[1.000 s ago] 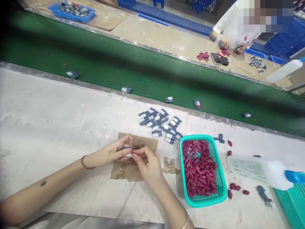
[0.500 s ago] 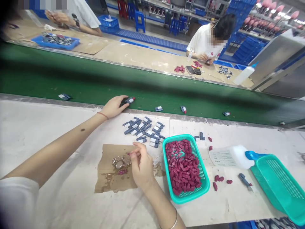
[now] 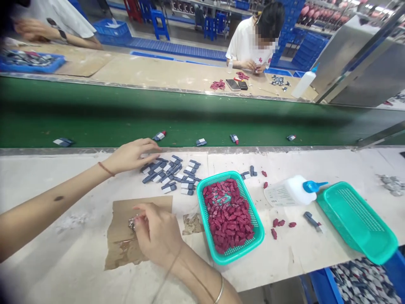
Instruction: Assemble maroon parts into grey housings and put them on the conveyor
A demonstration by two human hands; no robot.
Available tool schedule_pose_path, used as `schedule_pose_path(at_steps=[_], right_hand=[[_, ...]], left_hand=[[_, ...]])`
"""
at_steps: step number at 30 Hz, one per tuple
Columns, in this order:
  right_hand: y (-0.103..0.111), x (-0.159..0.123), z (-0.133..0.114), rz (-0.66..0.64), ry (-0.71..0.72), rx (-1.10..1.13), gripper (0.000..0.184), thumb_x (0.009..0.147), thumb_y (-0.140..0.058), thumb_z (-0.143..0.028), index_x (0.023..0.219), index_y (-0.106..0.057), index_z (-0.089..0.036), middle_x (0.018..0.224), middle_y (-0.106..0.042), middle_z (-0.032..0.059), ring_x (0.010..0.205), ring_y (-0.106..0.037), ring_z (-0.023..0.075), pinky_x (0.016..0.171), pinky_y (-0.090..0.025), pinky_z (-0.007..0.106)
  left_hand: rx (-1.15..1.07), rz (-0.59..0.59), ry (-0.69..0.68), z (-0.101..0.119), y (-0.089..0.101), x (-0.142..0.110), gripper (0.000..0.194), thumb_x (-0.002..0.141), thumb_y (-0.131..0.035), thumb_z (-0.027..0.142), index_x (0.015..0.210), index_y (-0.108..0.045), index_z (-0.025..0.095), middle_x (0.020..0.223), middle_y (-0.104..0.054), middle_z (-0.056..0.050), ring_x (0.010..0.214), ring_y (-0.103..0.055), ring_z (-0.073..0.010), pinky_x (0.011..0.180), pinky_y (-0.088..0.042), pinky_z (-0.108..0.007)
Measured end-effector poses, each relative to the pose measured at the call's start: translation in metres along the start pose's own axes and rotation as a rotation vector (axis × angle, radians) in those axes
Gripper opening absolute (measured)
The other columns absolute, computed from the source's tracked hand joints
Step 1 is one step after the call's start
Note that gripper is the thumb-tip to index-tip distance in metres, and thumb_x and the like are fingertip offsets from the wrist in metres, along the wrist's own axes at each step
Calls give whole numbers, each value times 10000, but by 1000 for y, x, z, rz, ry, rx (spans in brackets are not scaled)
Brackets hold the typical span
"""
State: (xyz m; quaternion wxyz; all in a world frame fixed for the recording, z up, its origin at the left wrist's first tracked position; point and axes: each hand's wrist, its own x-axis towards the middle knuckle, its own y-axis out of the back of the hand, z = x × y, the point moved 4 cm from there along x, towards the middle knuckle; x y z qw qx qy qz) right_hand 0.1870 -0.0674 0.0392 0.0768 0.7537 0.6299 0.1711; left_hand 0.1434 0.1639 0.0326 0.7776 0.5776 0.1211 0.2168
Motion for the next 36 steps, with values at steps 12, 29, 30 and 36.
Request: schedule_pose_path(at_steps=[12, 29, 30, 36], right_hand=[[23, -4, -14, 54, 37, -380, 191, 919, -433, -155, 950, -611, -215, 903, -708, 48, 845, -648, 194, 760, -495, 291], [164, -7, 53, 377, -515, -628, 128, 727, -625, -78, 745, -620, -204, 736, -677, 82, 737, -653, 245, 693, -450, 334], [164, -5, 53, 367, -505, -602, 111, 728, -620, -96, 731, -617, -207, 712, -674, 68, 716, -650, 237, 692, -456, 336], [156, -1, 37, 311, -438, -268, 253, 761, -630, -443, 759, -621, -190, 681, -686, 42, 601, -631, 192, 573, -502, 314]], left_hand=[[-328, 61, 13, 112, -62, 148, 249, 828, -495, 129, 1025, -645, 106, 1091, -570, -165, 1109, -525, -322, 1013, -382, -489], [-1363, -23, 619, 81, -13, -73, 391, 617, -805, 471, 779, -611, 173, 659, -620, -5, 549, -524, -119, 442, -369, -186], [-1365, -21, 636, 78, -12, -86, 385, 622, -803, 476, 790, -628, 176, 654, -624, -8, 540, -515, -119, 426, -347, -183], [-1528, 89, 759, 51, -21, -141, 406, 563, -845, 465, 790, -683, 170, 748, -685, -47, 506, -511, -111, 446, -436, -223]])
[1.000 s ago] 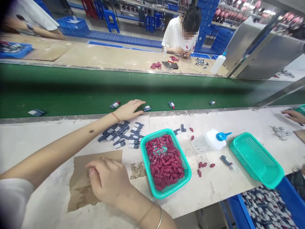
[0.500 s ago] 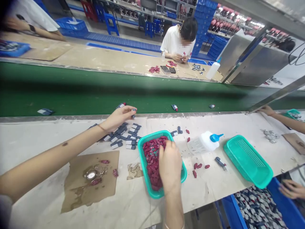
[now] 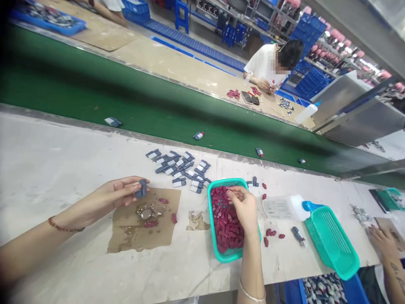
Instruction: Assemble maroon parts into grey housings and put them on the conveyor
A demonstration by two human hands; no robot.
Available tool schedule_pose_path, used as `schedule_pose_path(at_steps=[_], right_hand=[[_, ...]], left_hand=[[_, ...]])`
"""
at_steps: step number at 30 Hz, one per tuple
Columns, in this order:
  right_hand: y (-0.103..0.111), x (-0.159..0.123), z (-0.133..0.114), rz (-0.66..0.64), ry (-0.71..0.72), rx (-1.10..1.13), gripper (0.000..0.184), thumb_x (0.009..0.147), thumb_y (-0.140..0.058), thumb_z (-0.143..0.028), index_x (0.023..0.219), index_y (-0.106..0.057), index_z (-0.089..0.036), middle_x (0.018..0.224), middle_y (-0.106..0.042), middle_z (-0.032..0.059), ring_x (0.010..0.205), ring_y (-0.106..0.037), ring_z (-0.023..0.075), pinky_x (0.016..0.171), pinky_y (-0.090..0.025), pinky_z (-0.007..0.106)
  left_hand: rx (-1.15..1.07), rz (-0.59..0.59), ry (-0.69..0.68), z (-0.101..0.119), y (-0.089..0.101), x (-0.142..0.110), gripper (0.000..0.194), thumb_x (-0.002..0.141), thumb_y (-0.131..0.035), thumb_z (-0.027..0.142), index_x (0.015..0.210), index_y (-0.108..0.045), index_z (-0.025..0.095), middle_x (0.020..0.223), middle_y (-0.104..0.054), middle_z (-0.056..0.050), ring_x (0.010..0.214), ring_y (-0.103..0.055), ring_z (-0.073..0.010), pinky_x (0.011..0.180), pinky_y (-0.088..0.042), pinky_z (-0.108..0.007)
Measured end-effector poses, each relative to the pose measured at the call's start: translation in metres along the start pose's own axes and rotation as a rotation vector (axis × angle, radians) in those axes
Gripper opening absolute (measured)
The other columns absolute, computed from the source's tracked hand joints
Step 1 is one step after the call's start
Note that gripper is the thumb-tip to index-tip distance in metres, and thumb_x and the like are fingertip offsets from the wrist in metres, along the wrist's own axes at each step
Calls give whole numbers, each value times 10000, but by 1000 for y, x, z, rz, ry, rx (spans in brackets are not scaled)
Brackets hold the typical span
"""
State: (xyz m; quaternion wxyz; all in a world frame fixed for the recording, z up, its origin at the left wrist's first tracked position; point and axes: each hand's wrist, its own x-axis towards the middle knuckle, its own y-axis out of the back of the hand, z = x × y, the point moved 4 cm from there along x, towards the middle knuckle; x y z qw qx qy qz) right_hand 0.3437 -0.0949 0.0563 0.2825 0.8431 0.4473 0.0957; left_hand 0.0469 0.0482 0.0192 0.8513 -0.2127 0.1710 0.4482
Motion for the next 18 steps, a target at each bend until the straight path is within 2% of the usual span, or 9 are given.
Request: schedule_pose_path(at_steps=[3, 5, 7, 10, 13, 16, 18], right_hand=[[-19, -14, -23, -52, -29, 313, 295, 723, -699, -475, 732, -610, -193, 627, -660, 20, 537, -581, 153, 502, -468, 265], [-41, -25, -41, -106, -28, 395, 274, 748, -703, -448, 712, -594, -199, 584, -629, -3, 488, -533, 125, 459, -425, 231], [-67, -34, -57, -166, 19, 415, 259, 771, -692, -426, 702, -576, -205, 569, -604, -18, 472, -508, 113, 446, -399, 217], [-108, -42, -69, -234, 105, 351, 246, 815, -650, -394, 686, -548, -211, 582, -579, -29, 498, -502, 114, 478, -394, 221], [-144, -45, -67, -353, 200, 177, 243, 877, -571, -365, 691, -538, -211, 591, -566, -25, 530, -512, 126, 508, -394, 231], [-165, -48, -62, -468, 308, 37, 224, 918, -504, -315, 722, -529, -212, 618, -574, -15, 541, -526, 133, 522, -398, 236], [-172, -50, -60, -486, 401, -26, 212, 935, -479, -283, 740, -524, -213, 654, -591, -3, 563, -542, 139, 545, -410, 239]], left_hand=[[-115, 31, 29, -13, 12, -6, 419, 566, -864, 382, 878, -664, 186, 824, -706, -47, 641, -635, -167, 622, -549, -280], [-169, 18, 23, -19, 12, -8, 408, 595, -857, 345, 900, -631, 195, 838, -711, -38, 726, -676, -189, 723, -563, -305], [-204, 1, -18, -23, 11, -8, 371, 624, -842, 337, 867, -599, 196, 865, -712, -38, 794, -690, -202, 753, -558, -311], [-214, -7, -109, -27, 11, -5, 351, 655, -819, 349, 852, -577, 189, 886, -708, -46, 830, -682, -201, 757, -542, -309], [-162, -3, -187, -31, 14, -3, 325, 684, -795, 340, 866, -580, 178, 855, -698, -41, 782, -653, -176, 754, -521, -306], [-151, 28, -249, -33, 17, -1, 312, 685, -796, 319, 812, -547, 181, 872, -686, -45, 834, -651, -189, 762, -517, -303], [-197, 23, -275, -34, 17, 0, 331, 697, -789, 331, 796, -508, 188, 886, -681, -45, 834, -662, -193, 744, -526, -301]])
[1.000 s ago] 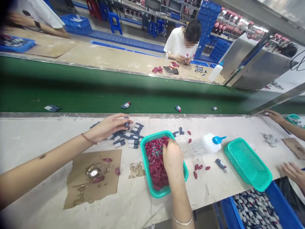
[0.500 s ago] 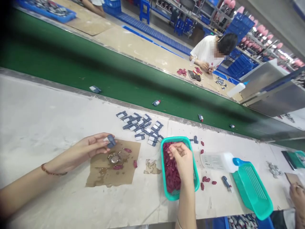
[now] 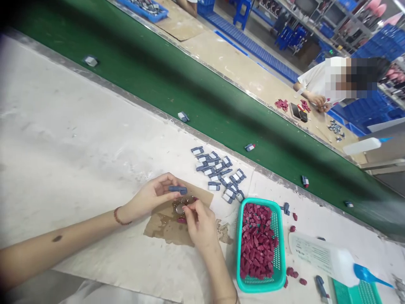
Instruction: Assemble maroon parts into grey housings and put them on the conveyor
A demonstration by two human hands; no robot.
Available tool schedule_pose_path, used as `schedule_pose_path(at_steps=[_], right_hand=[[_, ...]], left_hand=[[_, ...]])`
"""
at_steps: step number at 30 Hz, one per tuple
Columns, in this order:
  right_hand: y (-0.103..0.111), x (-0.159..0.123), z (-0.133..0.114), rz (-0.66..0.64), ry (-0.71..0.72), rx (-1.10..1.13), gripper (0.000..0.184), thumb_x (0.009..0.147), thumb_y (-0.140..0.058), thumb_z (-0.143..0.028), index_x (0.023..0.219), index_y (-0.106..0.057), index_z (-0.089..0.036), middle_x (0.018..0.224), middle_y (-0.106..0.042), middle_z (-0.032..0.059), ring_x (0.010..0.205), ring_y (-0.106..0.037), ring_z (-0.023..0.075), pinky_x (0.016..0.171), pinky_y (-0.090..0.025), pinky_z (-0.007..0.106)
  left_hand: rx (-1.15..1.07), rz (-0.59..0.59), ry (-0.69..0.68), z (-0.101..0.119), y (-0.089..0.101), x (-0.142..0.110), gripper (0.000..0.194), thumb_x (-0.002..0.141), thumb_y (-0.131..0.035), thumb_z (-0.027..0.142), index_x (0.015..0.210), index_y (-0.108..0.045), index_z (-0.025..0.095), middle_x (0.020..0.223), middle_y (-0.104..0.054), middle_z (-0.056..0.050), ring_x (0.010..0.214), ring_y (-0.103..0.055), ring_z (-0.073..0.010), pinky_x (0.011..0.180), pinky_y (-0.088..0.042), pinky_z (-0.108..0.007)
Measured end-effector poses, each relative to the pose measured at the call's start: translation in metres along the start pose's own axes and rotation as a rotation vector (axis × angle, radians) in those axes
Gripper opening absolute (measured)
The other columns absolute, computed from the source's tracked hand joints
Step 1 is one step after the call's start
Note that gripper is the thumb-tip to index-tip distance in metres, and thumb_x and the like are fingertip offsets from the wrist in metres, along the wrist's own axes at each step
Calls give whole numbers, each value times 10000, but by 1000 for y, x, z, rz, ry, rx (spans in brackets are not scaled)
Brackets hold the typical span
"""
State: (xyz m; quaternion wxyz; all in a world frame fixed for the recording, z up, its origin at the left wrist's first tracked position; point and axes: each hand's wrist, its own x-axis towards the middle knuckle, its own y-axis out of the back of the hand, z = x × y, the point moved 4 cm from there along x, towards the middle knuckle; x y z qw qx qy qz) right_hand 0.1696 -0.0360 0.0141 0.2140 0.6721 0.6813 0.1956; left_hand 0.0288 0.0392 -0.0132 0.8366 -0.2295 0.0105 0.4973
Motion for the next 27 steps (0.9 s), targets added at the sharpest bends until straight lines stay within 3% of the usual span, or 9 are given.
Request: schedule_pose_path(at_steps=[5, 10, 15, 21, 24, 27], right_hand=[[-10, 2, -4, -20, 247, -232, 254, 978, -407, -250, 739, -489, -221, 665, -592, 20, 598, -564, 164, 578, -425, 250], [-12, 2, -5, -10, 289, -283, 255, 983, -393, -224, 742, -475, -223, 635, -567, 10, 567, -548, 160, 564, -425, 248], [-5, -1, 2, 7, 88, -18, 220, 942, -476, -264, 732, -523, -217, 638, -592, 0, 551, -552, 143, 529, -425, 237], [8, -2, 21, 260, -191, 566, 311, 836, -633, -457, 686, -506, -216, 571, -550, -40, 449, -489, 100, 425, -390, 204], [5, 1, 26, 278, -262, 733, 370, 782, -692, -499, 671, -484, -214, 530, -498, -65, 400, -419, 74, 379, -332, 179], [2, 3, 27, 289, -305, 848, 403, 737, -740, -503, 663, -473, -211, 525, -479, -76, 388, -394, 59, 371, -318, 164]], left_hand=[[-78, -4, 36, -4, 1, 3, 382, 733, -759, 384, 984, -547, 188, 951, -662, -41, 741, -683, -168, 731, -546, -309], [-39, 4, 58, 0, 3, 2, 292, 690, -795, 307, 884, -614, 184, 871, -685, -21, 810, -685, -187, 771, -532, -296], [-63, 41, 97, 1, 4, 1, 249, 611, -840, 226, 811, -701, 174, 856, -714, -37, 796, -652, -181, 722, -519, -270], [-539, 88, 228, -8, 4, -3, 209, 628, -860, 225, 737, -703, 141, 723, -681, -6, 631, -594, -99, 638, -514, -208], [-607, 56, 220, -3, 2, -3, 209, 673, -841, 273, 740, -690, 145, 824, -711, -32, 756, -666, -141, 727, -557, -238], [-506, -15, 192, 3, 1, -2, 264, 678, -836, 338, 774, -674, 151, 951, -737, -68, 866, -699, -192, 758, -574, -272]])
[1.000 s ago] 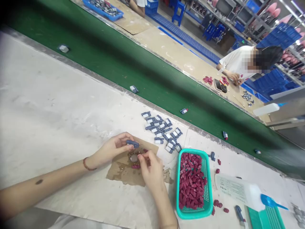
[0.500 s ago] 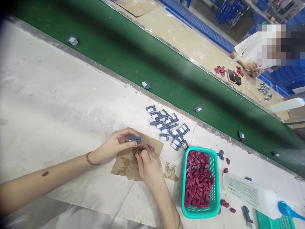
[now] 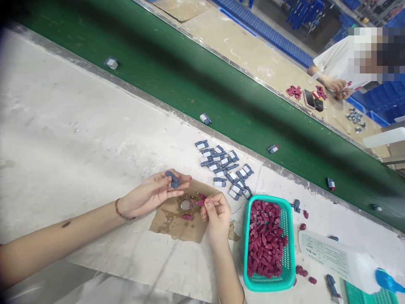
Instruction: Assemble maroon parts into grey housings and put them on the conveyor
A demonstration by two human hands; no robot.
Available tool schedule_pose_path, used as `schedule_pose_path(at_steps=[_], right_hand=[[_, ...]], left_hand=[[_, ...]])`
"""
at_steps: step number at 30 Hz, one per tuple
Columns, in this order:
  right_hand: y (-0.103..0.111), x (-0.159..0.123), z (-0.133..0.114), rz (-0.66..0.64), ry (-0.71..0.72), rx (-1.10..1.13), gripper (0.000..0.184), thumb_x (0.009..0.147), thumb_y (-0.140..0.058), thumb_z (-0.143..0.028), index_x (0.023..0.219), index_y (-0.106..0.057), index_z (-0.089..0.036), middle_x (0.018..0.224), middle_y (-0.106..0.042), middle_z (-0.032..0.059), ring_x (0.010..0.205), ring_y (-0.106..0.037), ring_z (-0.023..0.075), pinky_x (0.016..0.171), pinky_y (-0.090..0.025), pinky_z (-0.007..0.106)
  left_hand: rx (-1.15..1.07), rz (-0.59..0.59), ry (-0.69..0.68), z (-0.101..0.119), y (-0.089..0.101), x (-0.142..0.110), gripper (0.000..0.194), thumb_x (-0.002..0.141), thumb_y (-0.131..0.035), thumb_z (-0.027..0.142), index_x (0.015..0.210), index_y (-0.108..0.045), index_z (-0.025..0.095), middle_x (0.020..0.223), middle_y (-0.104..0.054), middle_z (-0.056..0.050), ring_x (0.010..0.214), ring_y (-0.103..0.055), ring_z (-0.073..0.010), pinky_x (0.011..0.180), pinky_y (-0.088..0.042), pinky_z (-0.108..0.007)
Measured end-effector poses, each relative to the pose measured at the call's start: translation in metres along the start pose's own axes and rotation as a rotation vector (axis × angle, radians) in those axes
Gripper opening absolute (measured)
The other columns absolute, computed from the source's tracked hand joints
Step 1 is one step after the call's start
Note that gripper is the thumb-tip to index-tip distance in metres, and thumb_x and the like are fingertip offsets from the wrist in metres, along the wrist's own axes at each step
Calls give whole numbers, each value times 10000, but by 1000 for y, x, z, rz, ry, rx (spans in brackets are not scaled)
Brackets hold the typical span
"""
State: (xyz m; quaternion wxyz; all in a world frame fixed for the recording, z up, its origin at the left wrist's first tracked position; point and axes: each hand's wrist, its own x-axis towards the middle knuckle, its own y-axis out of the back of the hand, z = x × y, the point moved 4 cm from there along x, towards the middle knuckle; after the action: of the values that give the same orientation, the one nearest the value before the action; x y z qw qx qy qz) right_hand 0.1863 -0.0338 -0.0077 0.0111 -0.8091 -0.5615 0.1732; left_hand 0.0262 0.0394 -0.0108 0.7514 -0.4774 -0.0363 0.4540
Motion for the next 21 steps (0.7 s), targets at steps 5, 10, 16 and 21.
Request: schedule_pose_path(at_steps=[5, 10, 16, 21], right_hand=[[-3, 0, 0, -10, -52, 77, 431, 711, -769, -498, 644, -455, -210, 500, -460, -86, 383, -381, 52, 366, -315, 150], [-3, -3, -3, -5, -8, 50, 405, 731, -756, -494, 657, -479, -207, 511, -490, -78, 388, -410, 58, 372, -335, 157], [-13, -8, -9, -24, 149, -39, 309, 811, -701, -428, 684, -533, -201, 596, -561, -44, 433, -488, 71, 407, -403, 180], [-22, -11, -8, -64, 196, -73, 249, 833, -684, -390, 726, -559, -203, 648, -592, -31, 471, -525, 80, 434, -440, 191]], left_hand=[[524, -103, -139, 5, -4, -1, 224, 739, -769, 345, 804, -666, 157, 793, -746, -67, 701, -680, -174, 608, -545, -245], [1153, -175, -350, 2, -6, -6, 240, 902, -544, 380, 892, -656, 167, 826, -724, -65, 755, -667, -197, 685, -517, -285], [1614, -302, -573, -6, -6, -9, 376, 999, -318, 419, 920, -588, 170, 779, -694, -56, 637, -635, -171, 556, -429, -250], [1663, -342, -560, -9, -5, -9, 371, 1002, -311, 413, 915, -586, 180, 779, -682, -44, 658, -629, -166, 569, -419, -240]])
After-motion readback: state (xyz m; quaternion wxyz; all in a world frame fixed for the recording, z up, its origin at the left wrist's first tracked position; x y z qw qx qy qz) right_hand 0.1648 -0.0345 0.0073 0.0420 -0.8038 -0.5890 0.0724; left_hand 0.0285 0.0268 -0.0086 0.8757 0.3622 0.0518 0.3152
